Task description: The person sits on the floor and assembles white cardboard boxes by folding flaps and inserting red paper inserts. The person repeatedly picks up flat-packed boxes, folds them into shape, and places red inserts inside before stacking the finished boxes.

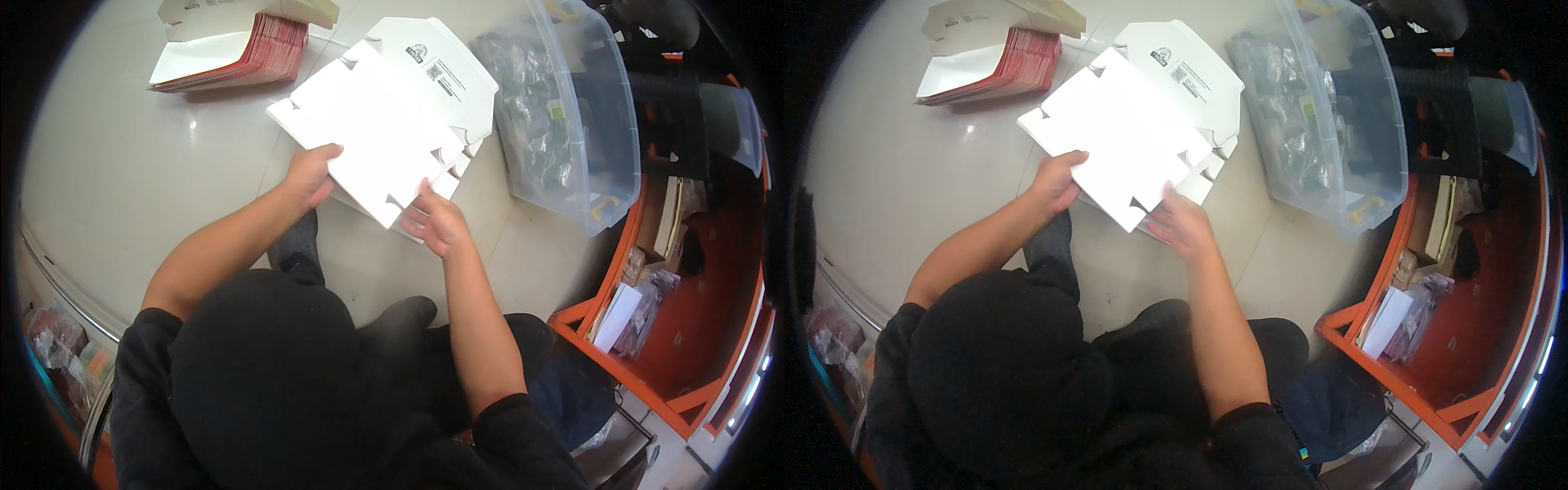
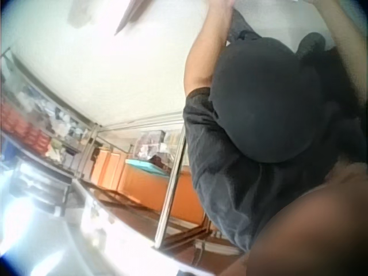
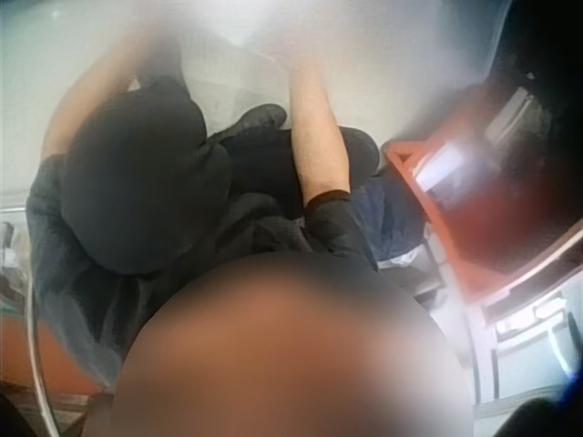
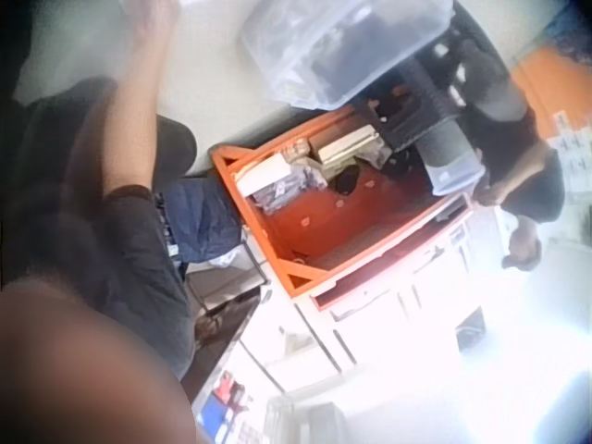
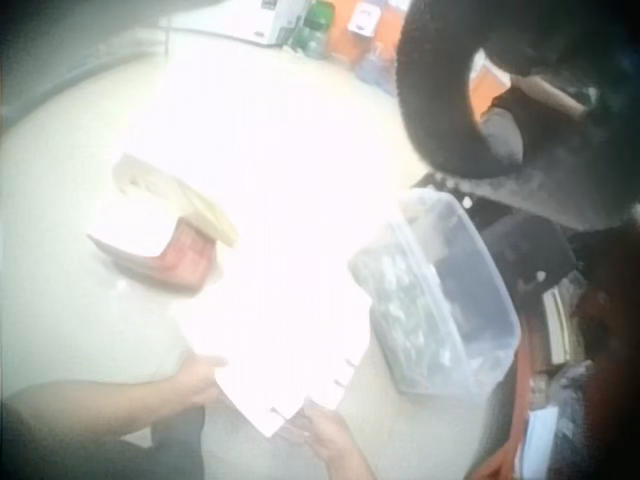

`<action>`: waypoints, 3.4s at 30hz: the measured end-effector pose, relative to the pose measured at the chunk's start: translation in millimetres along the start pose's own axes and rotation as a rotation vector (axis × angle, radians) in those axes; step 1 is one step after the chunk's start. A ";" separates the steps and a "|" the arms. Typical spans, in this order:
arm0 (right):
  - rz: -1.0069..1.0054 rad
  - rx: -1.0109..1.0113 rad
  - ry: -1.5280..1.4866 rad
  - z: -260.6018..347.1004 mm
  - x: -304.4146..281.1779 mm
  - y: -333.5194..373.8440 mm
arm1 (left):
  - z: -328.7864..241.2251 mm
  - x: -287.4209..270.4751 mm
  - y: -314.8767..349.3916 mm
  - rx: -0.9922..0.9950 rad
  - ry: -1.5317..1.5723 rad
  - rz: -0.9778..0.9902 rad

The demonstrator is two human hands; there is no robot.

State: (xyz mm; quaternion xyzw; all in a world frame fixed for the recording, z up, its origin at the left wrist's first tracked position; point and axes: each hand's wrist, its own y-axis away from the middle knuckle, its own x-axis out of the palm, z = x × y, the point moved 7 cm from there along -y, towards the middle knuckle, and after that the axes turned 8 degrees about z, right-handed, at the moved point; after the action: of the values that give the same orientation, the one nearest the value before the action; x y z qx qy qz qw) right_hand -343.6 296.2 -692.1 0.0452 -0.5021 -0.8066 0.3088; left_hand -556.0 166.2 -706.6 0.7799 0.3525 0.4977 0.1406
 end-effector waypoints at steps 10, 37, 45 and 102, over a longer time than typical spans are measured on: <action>-0.061 0.090 0.284 -25.7 -51.9 -38.7 | -3.6 -40.2 8.3 0.022 0.036 -0.084; -0.745 -0.383 1.631 20.2 -9.5 -79.7 | 61.4 58.7 -55.5 0.166 -2.088 -0.139; -0.546 -0.197 0.923 -11.0 -119.5 -42.1 | 22.8 -3.1 -60.8 -0.244 -1.449 0.035; -0.512 -0.599 1.462 166.4 -15.4 275.8 | 31.7 361.2 183.6 0.476 -2.622 0.218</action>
State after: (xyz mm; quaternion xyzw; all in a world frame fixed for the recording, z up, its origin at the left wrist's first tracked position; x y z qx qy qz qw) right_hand -270.0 350.5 -382.9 0.5867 0.0870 -0.7185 0.3633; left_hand -360.5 288.8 -372.0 0.7078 -0.0282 -0.6786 0.1943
